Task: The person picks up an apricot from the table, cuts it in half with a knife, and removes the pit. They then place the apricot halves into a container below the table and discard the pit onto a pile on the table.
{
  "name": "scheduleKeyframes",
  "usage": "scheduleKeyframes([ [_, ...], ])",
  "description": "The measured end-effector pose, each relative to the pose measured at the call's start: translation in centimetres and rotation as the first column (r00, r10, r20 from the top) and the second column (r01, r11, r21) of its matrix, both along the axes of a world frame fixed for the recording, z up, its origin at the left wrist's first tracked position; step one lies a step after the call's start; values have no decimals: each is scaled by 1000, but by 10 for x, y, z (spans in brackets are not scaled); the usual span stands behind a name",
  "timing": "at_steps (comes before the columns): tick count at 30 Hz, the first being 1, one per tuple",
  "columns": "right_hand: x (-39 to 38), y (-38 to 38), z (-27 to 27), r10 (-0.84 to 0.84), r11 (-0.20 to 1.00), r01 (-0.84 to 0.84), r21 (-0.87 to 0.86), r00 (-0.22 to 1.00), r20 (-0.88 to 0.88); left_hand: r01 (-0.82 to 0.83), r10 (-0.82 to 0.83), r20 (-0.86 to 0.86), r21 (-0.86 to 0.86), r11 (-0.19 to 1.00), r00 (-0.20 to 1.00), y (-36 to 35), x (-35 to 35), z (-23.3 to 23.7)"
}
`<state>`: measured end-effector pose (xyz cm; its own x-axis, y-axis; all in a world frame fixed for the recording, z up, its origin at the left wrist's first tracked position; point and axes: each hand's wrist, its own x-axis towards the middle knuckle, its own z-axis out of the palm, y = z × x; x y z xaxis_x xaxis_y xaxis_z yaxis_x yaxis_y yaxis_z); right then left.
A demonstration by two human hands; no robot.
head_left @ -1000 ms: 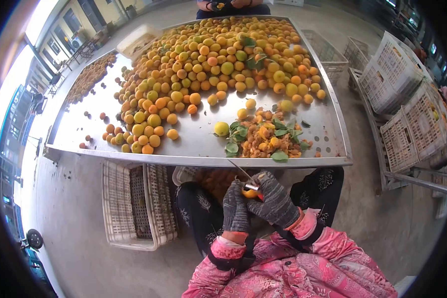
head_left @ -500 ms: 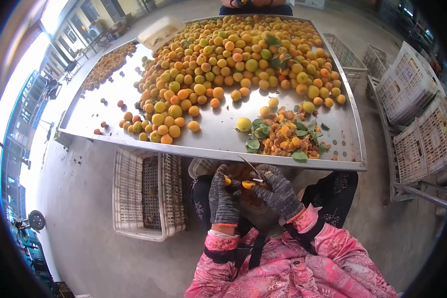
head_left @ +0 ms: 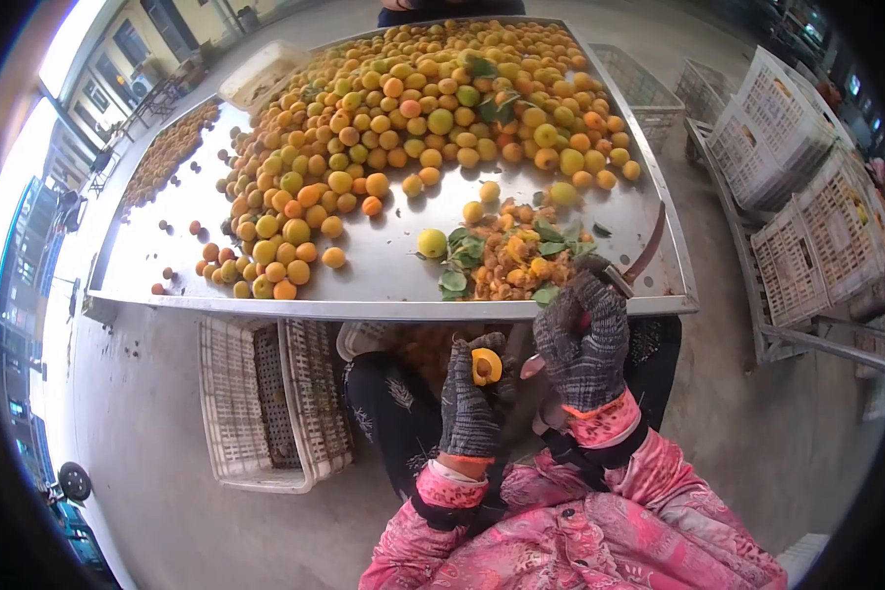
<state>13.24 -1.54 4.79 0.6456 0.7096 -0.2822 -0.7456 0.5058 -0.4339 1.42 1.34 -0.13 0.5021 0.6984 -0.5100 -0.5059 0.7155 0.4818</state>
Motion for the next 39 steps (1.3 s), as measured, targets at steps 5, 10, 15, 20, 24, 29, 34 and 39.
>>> scheduleKeyframes([
  [5, 2, -3, -1, -77, 991, 116, -66, 900, 430, 37, -30, -59, 127, 991, 998, -21, 13, 12],
  [10, -4, -9, 8, -93, 994, 110, -22, 919, 384, 55, -53, 57, -41, 998, 997, -28, 15, 16],
  [15, -9, -11, -1, -86, 988, 137, -70, 868, 488, -47, 43, 54, 79, 996, 998, -34, 25, 8],
  [20, -11, -11, -6, -90, 986, 139, -90, 904, 417, 122, 99, -347, 560, 819, 933, -37, 21, -7],
  [24, -5, -7, -4, -42, 997, 62, -53, 947, 319, 185, 156, -416, 668, 721, 896, -35, 18, -13],
  [29, 5, -4, -24, 88, 996, -87, -12, 973, 211, 388, 248, -579, 750, 536, 777, -32, 18, -23],
  [34, -7, -14, -9, 271, 962, -195, -192, 783, 560, 75, -83, 30, 215, 974, 996, -29, 22, -5],
  [39, -10, -12, -20, 85, 974, 210, -81, -8, 996, 80, -66, 96, -145, 986, 993, -16, 19, -9],
])
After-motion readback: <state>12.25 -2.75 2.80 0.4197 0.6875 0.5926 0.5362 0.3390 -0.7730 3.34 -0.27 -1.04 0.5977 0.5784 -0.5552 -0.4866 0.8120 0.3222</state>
